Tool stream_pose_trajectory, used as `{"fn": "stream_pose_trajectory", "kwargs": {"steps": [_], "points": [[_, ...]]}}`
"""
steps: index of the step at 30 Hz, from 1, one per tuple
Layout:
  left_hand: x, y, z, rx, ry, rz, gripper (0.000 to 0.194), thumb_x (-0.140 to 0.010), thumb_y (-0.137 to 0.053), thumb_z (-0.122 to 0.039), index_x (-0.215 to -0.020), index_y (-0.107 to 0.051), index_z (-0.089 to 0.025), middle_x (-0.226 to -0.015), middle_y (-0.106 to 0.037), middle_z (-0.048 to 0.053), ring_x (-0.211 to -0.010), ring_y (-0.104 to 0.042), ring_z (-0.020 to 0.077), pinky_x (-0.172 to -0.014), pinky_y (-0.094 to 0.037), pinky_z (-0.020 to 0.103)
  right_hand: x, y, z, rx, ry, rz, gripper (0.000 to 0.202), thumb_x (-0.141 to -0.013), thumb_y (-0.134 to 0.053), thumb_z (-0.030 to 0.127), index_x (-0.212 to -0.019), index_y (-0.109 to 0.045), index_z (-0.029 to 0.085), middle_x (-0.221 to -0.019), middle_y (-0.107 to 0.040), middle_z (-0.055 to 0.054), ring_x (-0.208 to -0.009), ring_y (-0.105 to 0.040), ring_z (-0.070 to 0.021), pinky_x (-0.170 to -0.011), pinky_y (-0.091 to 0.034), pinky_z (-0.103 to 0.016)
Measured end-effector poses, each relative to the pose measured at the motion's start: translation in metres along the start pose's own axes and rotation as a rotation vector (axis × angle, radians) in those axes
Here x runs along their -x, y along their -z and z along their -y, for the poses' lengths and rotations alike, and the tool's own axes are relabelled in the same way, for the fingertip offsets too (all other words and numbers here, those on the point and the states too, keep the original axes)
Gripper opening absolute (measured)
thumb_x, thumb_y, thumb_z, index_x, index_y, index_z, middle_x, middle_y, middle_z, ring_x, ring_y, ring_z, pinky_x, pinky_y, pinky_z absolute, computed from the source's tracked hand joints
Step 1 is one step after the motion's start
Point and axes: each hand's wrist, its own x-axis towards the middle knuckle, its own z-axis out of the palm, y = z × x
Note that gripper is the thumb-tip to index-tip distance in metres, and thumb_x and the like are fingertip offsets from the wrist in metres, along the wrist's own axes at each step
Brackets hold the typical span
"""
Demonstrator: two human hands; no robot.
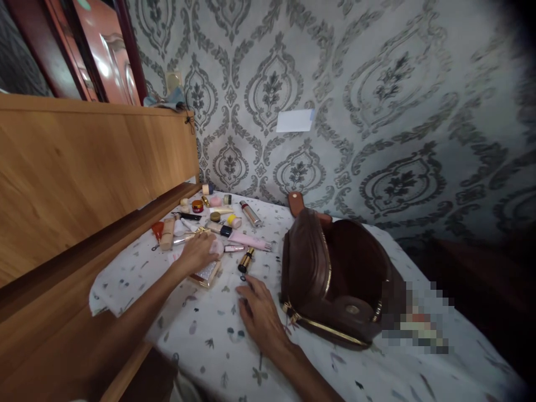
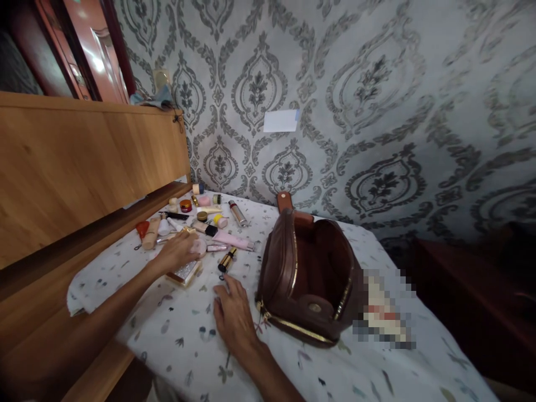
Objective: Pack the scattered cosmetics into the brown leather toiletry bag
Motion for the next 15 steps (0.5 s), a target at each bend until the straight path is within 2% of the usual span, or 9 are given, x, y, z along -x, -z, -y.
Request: {"fn": "stream_pose_trajectory", "kwargs": {"steps": [4,7,12,15], "points": [[-0.014,-0.007,-0.005,0.038,-0.008,-0.025,0.038,-0.083,-0.066,-0.033,-0.117,-0.06,-0.018,-0.118,-0.062,0.013,-0.113,-0.057,0.0325,-0.09,-0.046,0.04,0.0,0.0,0.001,0.005,-0.012,-0.002,0.028,-0.086,-0.049,0.009,-0.107,-0.065,0.018,-0.128,-0.059,-0.014,-0.119,-0.057,-0.0279,-0.099,-0.051,-0.046],[-0.012,-0.006,-0.006,0.073,-0.032,-0.059,0.031,-0.089,-0.058,-0.031,-0.116,-0.059,-0.017,-0.121,-0.061,0.013,-0.113,-0.056,0.031,-0.093,-0.046,0.041,0.0,0.0,0.001,0.018,-0.019,0.001,0.028,-0.086,-0.05,0.008,-0.106,-0.065,0.018,-0.129,-0.059,-0.014,-0.12,-0.056,-0.0284,-0.099,-0.051,-0.047],[0.013,0.007,0.006,0.135,-0.083,-0.097,0.026,-0.097,-0.044,-0.034,-0.111,-0.061,-0.018,-0.117,-0.061,0.012,-0.113,-0.055,0.0287,-0.097,-0.045,0.042,-0.001,0.002,0.003,0.0,-0.021,0.024,0.028,-0.086,-0.05,0.008,-0.108,-0.065,0.016,-0.13,-0.058,-0.016,-0.121,-0.055,-0.0295,-0.1,-0.051,-0.047],[0.033,0.014,0.019,0.233,-0.203,0.039,0.034,-0.094,-0.053,-0.046,-0.118,-0.062,-0.023,-0.121,-0.062,0.01,-0.117,-0.055,0.0292,-0.1,-0.043,0.042,-0.002,0.003,0.005,-0.007,-0.04,0.049,0.027,-0.086,-0.05,0.008,-0.107,-0.066,0.016,-0.13,-0.057,-0.017,-0.121,-0.054,-0.0303,-0.1,-0.05,-0.048]]}}
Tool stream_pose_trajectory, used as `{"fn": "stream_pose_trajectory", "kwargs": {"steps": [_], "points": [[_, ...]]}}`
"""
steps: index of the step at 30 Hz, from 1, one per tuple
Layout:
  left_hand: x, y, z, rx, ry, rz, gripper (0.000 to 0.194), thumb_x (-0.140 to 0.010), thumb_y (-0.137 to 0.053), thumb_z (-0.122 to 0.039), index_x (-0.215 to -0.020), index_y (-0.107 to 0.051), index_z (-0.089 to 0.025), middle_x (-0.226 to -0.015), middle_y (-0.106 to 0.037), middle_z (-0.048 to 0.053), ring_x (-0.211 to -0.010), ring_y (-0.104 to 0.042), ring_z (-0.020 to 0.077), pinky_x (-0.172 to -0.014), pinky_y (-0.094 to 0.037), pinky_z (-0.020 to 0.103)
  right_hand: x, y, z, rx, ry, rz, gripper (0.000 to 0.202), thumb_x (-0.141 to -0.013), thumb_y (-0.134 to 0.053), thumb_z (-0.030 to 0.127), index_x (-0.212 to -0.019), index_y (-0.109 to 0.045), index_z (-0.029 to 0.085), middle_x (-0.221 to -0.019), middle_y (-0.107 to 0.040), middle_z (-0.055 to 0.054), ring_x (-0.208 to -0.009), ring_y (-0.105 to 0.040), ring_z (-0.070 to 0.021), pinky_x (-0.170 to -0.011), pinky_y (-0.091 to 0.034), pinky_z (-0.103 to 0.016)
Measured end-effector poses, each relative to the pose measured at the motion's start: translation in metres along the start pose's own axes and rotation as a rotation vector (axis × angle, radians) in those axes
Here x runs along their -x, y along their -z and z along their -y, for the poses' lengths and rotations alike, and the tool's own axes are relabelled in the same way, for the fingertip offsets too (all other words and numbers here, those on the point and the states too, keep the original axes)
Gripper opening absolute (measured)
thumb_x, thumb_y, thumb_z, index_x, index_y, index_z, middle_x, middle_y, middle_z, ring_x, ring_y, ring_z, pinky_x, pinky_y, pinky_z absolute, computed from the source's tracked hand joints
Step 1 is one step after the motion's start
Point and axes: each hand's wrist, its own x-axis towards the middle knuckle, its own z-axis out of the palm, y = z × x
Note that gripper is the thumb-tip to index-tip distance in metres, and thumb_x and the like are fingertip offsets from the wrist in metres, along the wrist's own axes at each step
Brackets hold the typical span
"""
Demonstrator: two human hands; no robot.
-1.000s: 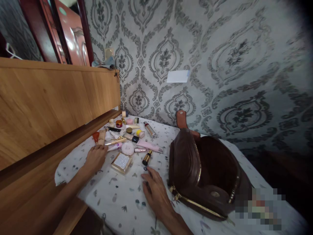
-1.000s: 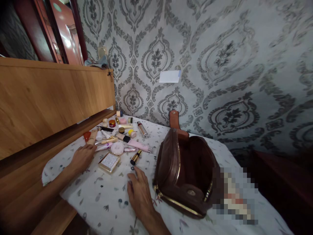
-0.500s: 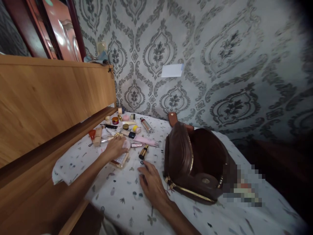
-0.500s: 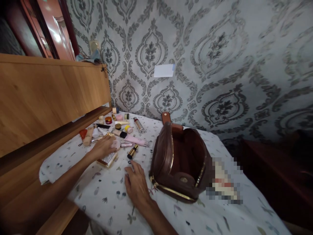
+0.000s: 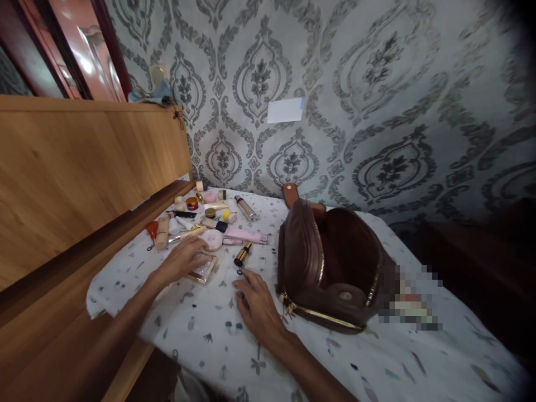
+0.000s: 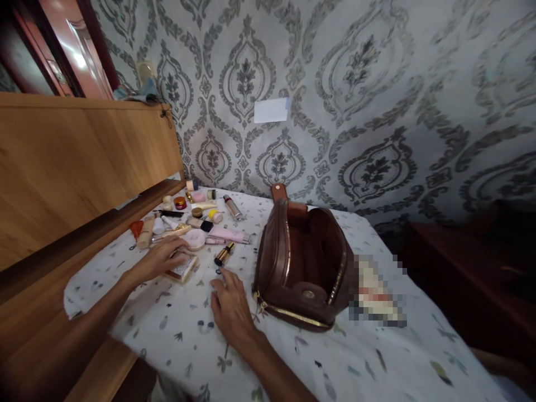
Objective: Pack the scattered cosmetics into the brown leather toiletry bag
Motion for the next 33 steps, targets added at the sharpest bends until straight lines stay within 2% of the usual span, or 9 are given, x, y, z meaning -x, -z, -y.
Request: {"fn": "stream_pose_trajectory", "kwargs": {"steps": [2,5,9,12,16,20,23,30,33], "points": [[0.013,0.002,0.006,0.043,-0.048,0.105,0.051,-0.086,-0.063,-0.051,-0.131,-0.057,-0.028,-0.133,-0.058,0.009,-0.127,-0.05,0.0319,-0.105,-0.04,0.044,0.0,0.0,0.0,-0.004,-0.003,0.009,0.027,-0.086,-0.05,0.008,-0.107,-0.066,0.015,-0.131,-0.057,-0.017,-0.121,-0.054,-0.0308,-0.101,-0.049,-0.049],[0.024,0.001,0.013,0.051,-0.047,0.181,0.074,-0.078,-0.072,-0.05,-0.144,-0.045,-0.031,-0.149,-0.047,0.009,-0.14,-0.038,0.0353,-0.111,-0.035,0.046,0.0,0.0,-0.001,-0.012,-0.004,0.012,0.028,-0.087,-0.05,0.009,-0.109,-0.066,0.014,-0.131,-0.057,-0.019,-0.122,-0.053,-0.0315,-0.101,-0.048,-0.049],[0.025,-0.002,0.013,0.002,-0.002,0.234,0.08,-0.078,-0.073,-0.045,-0.148,-0.04,-0.028,-0.157,-0.037,0.013,-0.147,-0.027,0.0368,-0.114,-0.031,0.049,0.0,0.0,-0.001,-0.013,-0.003,0.018,0.027,-0.088,-0.05,0.01,-0.109,-0.065,0.014,-0.131,-0.056,-0.019,-0.122,-0.052,-0.0313,-0.102,-0.047,-0.05],[0.022,-0.004,0.009,-0.032,0.043,0.234,0.08,-0.077,-0.072,-0.052,-0.147,-0.043,-0.025,-0.159,-0.032,0.015,-0.148,-0.024,0.0402,-0.114,-0.03,0.053,0.0,-0.001,-0.001,-0.011,-0.001,0.028,0.026,-0.087,-0.05,0.01,-0.108,-0.066,0.014,-0.13,-0.056,-0.019,-0.122,-0.052,-0.0313,-0.102,-0.047,-0.049],[0.02,-0.006,0.005,-0.005,0.056,0.169,0.078,-0.076,-0.071,-0.059,-0.144,-0.047,-0.028,-0.156,-0.039,0.014,-0.145,-0.029,0.0412,-0.113,-0.032,0.054,-0.001,-0.003,-0.001,-0.005,-0.012,0.023,0.026,-0.086,-0.052,0.008,-0.107,-0.066,0.015,-0.129,-0.057,-0.018,-0.121,-0.052,-0.0311,-0.1,-0.048,-0.049],[0.015,-0.008,0.003,0.154,0.044,0.079,0.069,-0.078,-0.069,-0.058,-0.137,-0.055,-0.024,-0.139,-0.056,0.013,-0.132,-0.048,0.0367,-0.108,-0.039,0.049,-0.001,-0.004,-0.001,-0.008,-0.018,0.022,0.027,-0.085,-0.052,0.008,-0.107,-0.066,0.015,-0.129,-0.057,-0.017,-0.121,-0.051,-0.0304,-0.1,-0.047,-0.048],[0.01,-0.009,0.003,0.289,0.018,0.035,0.064,-0.079,-0.068,-0.057,-0.13,-0.059,-0.021,-0.128,-0.063,0.011,-0.118,-0.058,0.0326,-0.102,-0.044,0.045,-0.001,-0.003,0.0,-0.005,-0.026,0.035,0.026,-0.085,-0.052,0.008,-0.106,-0.065,0.015,-0.13,-0.056,-0.017,-0.121,-0.051,-0.0302,-0.1,-0.047,-0.047],[0.008,-0.007,-0.001,0.318,0.019,0.002,0.068,-0.071,-0.075,-0.056,-0.127,-0.062,-0.02,-0.127,-0.064,0.011,-0.122,-0.053,0.0345,-0.106,-0.039,0.048,-0.001,-0.001,0.0,-0.001,-0.021,0.043,0.026,-0.086,-0.052,0.008,-0.108,-0.065,0.014,-0.13,-0.056,-0.018,-0.122,-0.051,-0.0302,-0.102,-0.046,-0.047],[0.01,-0.006,-0.004,0.498,0.039,0.043,0.065,-0.075,-0.071,-0.059,-0.127,-0.062,-0.021,-0.125,-0.065,0.01,-0.115,-0.058,0.0321,-0.1,-0.045,0.045,0.0,-0.002,-0.001,-0.002,-0.01,0.032,0.026,-0.086,-0.052,0.008,-0.108,-0.066,0.014,-0.13,-0.056,-0.018,-0.121,-0.051,-0.0301,-0.1,-0.047,-0.047]]}}
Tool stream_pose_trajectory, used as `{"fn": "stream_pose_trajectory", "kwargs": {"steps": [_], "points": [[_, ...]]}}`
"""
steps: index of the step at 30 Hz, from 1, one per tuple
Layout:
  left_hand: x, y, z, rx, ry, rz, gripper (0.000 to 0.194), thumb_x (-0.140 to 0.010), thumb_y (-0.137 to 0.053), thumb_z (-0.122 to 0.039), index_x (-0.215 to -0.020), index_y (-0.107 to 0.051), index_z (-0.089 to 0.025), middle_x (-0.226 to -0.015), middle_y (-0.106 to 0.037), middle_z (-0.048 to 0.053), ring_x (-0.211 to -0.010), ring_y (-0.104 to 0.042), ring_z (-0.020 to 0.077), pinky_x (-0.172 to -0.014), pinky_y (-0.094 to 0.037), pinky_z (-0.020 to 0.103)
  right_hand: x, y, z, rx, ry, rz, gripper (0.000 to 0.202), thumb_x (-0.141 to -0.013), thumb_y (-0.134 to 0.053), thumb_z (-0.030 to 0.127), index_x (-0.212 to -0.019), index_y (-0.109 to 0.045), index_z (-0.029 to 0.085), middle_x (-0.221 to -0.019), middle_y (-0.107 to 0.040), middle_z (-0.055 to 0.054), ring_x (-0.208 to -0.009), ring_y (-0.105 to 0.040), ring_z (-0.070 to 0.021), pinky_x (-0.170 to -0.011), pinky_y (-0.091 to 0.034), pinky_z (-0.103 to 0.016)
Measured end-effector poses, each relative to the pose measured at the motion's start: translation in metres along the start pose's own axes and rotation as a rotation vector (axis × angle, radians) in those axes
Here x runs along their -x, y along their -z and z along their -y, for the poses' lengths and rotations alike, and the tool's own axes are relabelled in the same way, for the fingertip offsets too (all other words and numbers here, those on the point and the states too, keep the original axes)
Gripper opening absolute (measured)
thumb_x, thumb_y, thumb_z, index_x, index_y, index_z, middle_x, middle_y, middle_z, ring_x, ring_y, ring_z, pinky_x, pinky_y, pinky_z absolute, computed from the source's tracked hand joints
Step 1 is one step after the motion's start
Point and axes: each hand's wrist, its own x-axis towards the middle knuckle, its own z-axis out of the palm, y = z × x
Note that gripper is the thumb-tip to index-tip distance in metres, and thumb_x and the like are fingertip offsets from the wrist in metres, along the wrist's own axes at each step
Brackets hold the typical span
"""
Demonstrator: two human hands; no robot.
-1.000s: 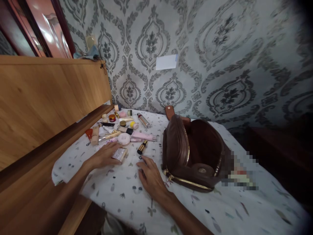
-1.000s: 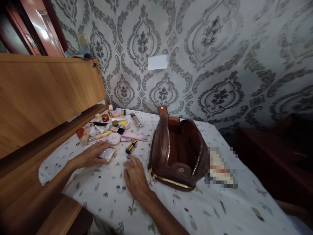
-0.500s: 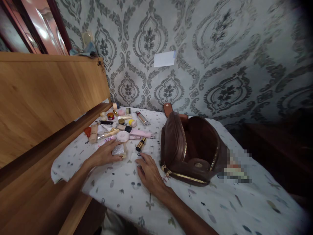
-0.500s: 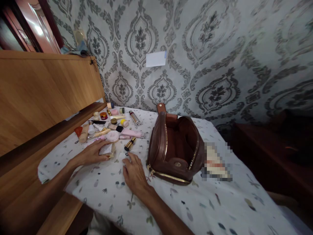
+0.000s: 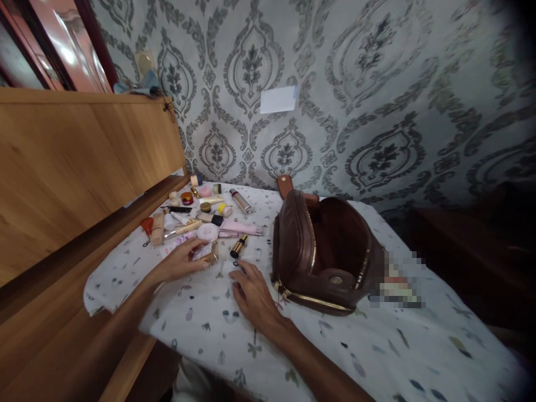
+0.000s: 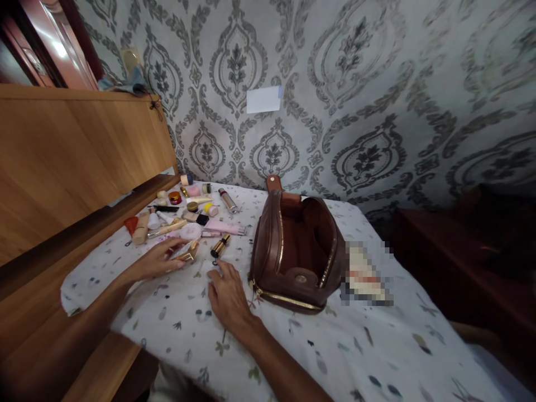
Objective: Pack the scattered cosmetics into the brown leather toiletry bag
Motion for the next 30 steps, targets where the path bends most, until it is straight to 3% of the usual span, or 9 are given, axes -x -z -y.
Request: {"fn": "stream_pose_trajectory", "kwargs": {"steps": [5,8,10,12,16,18,21,26,30], "points": [[0.003,-0.017,0.004,0.547,0.165,0.04,0.066,-0.08,-0.056,-0.073,-0.122,-0.064,-0.022,-0.115,-0.071,0.008,-0.105,-0.064,0.0293,-0.087,-0.053,0.04,0.0,0.0,0.0,-0.005,-0.005,0.011,0.027,-0.086,-0.052,0.008,-0.109,-0.065,0.016,-0.13,-0.056,-0.017,-0.123,-0.05,-0.0298,-0.101,-0.046,-0.047],[0.001,-0.029,0.004,0.68,0.228,0.069,0.077,-0.082,-0.039,-0.081,-0.12,-0.065,-0.019,-0.101,-0.073,0.011,-0.089,-0.068,0.0293,-0.071,-0.057,0.04,0.0,0.001,0.0,-0.014,-0.007,0.02,0.027,-0.086,-0.052,0.008,-0.109,-0.066,0.015,-0.131,-0.056,-0.018,-0.124,-0.05,-0.0304,-0.103,-0.045,-0.049],[0.0,-0.031,0.001,0.642,0.205,0.062,0.079,-0.084,-0.033,-0.082,-0.121,-0.064,-0.019,-0.104,-0.073,0.012,-0.091,-0.068,0.0302,-0.071,-0.057,0.041,0.0,0.002,0.0,-0.019,-0.006,0.02,0.027,-0.086,-0.051,0.008,-0.109,-0.066,0.014,-0.132,-0.056,-0.019,-0.125,-0.05,-0.0304,-0.103,-0.045,-0.049],[-0.001,-0.028,-0.004,0.555,0.172,0.025,0.072,-0.084,-0.042,-0.077,-0.123,-0.063,-0.02,-0.114,-0.07,0.011,-0.102,-0.065,0.0312,-0.081,-0.055,0.043,0.0,0.002,0.001,-0.021,-0.008,0.015,0.027,-0.086,-0.052,0.008,-0.109,-0.066,0.014,-0.131,-0.056,-0.019,-0.124,-0.05,-0.0303,-0.103,-0.046,-0.048],[0.001,-0.01,-0.007,0.074,0.056,-0.046,0.068,-0.074,-0.07,-0.064,-0.127,-0.061,-0.023,-0.126,-0.063,0.009,-0.118,-0.056,0.0334,-0.103,-0.044,0.048,0.0,0.001,0.001,-0.016,-0.008,0.003,0.029,-0.084,-0.053,0.007,-0.108,-0.066,0.015,-0.13,-0.056,-0.018,-0.122,-0.051,-0.0297,-0.101,-0.047,-0.048],[0.002,0.0,-0.004,-0.148,-0.006,-0.01,0.068,-0.071,-0.074,-0.06,-0.127,-0.062,-0.024,-0.127,-0.063,0.009,-0.121,-0.053,0.0344,-0.106,-0.04,0.049,0.0,0.0,0.001,-0.018,-0.011,0.002,0.028,-0.084,-0.053,0.007,-0.108,-0.066,0.015,-0.13,-0.056,-0.018,-0.122,-0.051,-0.0295,-0.101,-0.046,-0.047],[-0.004,0.009,0.001,-0.225,-0.048,0.056,0.056,-0.078,-0.069,-0.057,-0.123,-0.064,-0.025,-0.123,-0.064,0.008,-0.118,-0.056,0.0317,-0.103,-0.042,0.045,0.0,-0.001,0.002,-0.025,-0.023,-0.002,0.027,-0.085,-0.053,0.007,-0.107,-0.066,0.014,-0.13,-0.056,-0.018,-0.122,-0.051,-0.0299,-0.102,-0.046,-0.048],[-0.029,0.009,0.006,-0.35,-0.062,-0.117,0.046,-0.085,-0.059,-0.051,-0.117,-0.064,-0.019,-0.12,-0.063,0.011,-0.116,-0.055,0.0314,-0.101,-0.043,0.044,0.001,0.003,0.005,-0.04,-0.042,0.007,0.026,-0.085,-0.054,0.007,-0.107,-0.066,0.014,-0.131,-0.056,-0.018,-0.124,-0.05,-0.0294,-0.104,-0.045,-0.048],[-0.054,-0.003,0.017,-0.484,-0.095,-0.122,0.054,-0.08,-0.06,-0.049,-0.124,-0.06,-0.018,-0.123,-0.062,0.013,-0.117,-0.053,0.0348,-0.102,-0.041,0.049,0.001,0.006,0.01,-0.019,-0.07,0.025,0.025,-0.083,-0.058,0.009,-0.105,-0.067,0.017,-0.133,-0.056,-0.016,-0.125,-0.05,-0.0275,-0.107,-0.043,-0.046]]}}
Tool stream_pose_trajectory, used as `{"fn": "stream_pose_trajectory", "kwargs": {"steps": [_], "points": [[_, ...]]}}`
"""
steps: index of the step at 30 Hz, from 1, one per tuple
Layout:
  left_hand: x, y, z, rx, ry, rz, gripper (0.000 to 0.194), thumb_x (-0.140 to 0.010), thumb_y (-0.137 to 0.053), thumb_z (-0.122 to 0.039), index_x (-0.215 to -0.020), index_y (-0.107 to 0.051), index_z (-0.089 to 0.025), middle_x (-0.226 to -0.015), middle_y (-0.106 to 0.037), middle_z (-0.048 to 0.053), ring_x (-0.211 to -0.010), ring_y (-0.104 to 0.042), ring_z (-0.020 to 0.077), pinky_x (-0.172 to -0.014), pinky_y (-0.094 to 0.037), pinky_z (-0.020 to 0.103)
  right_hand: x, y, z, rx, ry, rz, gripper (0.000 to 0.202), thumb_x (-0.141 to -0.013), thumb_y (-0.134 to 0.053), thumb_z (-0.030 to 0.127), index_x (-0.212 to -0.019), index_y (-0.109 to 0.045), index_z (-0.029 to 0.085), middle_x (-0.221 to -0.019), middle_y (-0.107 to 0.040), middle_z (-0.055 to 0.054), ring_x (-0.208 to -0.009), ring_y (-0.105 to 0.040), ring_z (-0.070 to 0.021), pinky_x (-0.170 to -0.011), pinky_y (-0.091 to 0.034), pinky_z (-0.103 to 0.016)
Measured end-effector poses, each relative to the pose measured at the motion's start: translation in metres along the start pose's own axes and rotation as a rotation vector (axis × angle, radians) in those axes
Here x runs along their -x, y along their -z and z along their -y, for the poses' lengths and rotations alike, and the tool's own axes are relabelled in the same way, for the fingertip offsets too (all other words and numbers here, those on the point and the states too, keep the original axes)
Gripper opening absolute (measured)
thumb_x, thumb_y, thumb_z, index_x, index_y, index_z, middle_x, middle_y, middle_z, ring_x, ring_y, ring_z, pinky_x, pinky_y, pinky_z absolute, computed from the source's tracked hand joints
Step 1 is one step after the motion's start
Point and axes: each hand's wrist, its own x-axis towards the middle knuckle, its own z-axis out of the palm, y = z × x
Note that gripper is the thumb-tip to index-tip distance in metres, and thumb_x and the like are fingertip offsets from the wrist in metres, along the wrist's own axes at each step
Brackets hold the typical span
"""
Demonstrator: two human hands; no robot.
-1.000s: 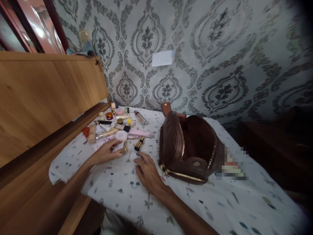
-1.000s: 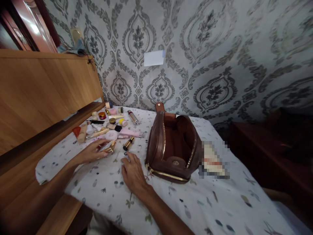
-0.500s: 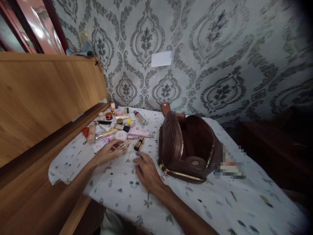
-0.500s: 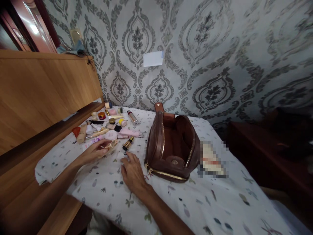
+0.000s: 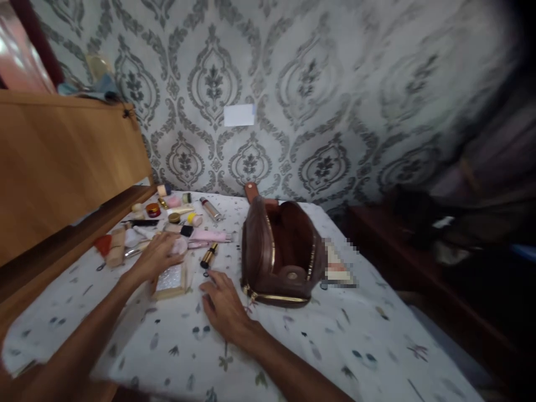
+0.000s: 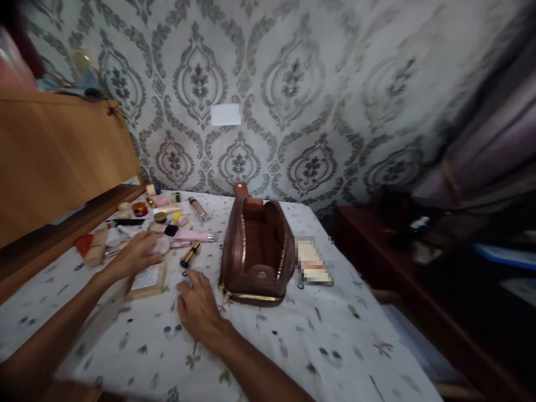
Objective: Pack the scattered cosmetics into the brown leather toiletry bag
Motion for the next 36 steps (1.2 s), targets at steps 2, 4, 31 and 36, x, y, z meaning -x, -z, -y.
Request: {"fn": "stream_pose_trajectory", "kwargs": {"steps": [2,4,31,36], "points": [[-0.007,-0.011,0.005,-0.014,-0.01,0.012,0.051,-0.081,-0.058,-0.049,-0.123,-0.059,-0.021,-0.124,-0.062,0.012,-0.116,-0.055,0.0343,-0.1,-0.043,0.048,0.0,0.001,0.001,0.013,-0.011,0.006,0.024,-0.084,-0.059,0.011,-0.106,-0.067,0.017,-0.134,-0.056,-0.015,-0.126,-0.05,-0.0272,-0.107,-0.043,-0.046],[-0.011,-0.02,0.011,-0.016,-0.024,0.006,0.05,-0.081,-0.056,-0.049,-0.122,-0.06,-0.022,-0.125,-0.062,0.012,-0.115,-0.057,0.0343,-0.1,-0.044,0.047,0.0,0.002,0.002,0.022,-0.021,0.018,0.024,-0.085,-0.06,0.014,-0.107,-0.067,0.016,-0.135,-0.055,-0.015,-0.126,-0.05,-0.0275,-0.107,-0.043,-0.045],[0.004,0.008,-0.005,0.885,0.136,-0.002,0.067,-0.083,-0.062,-0.057,-0.138,-0.047,-0.022,-0.146,-0.05,0.011,-0.131,-0.049,0.0316,-0.103,-0.046,0.043,-0.001,-0.006,-0.009,0.023,0.065,-0.048,0.026,-0.084,-0.055,0.007,-0.105,-0.065,0.016,-0.129,-0.057,-0.016,-0.122,-0.052,-0.029,-0.102,-0.047,-0.046],[0.006,0.006,-0.011,1.148,0.234,0.027,0.067,-0.085,-0.057,-0.063,-0.139,-0.046,-0.023,-0.149,-0.048,0.011,-0.128,-0.052,0.03,-0.097,-0.051,0.043,-0.001,-0.005,-0.009,0.023,0.065,-0.04,0.025,-0.084,-0.054,0.007,-0.105,-0.066,0.015,-0.13,-0.057,-0.017,-0.124,-0.051,-0.03,-0.102,-0.046,-0.046]]}}
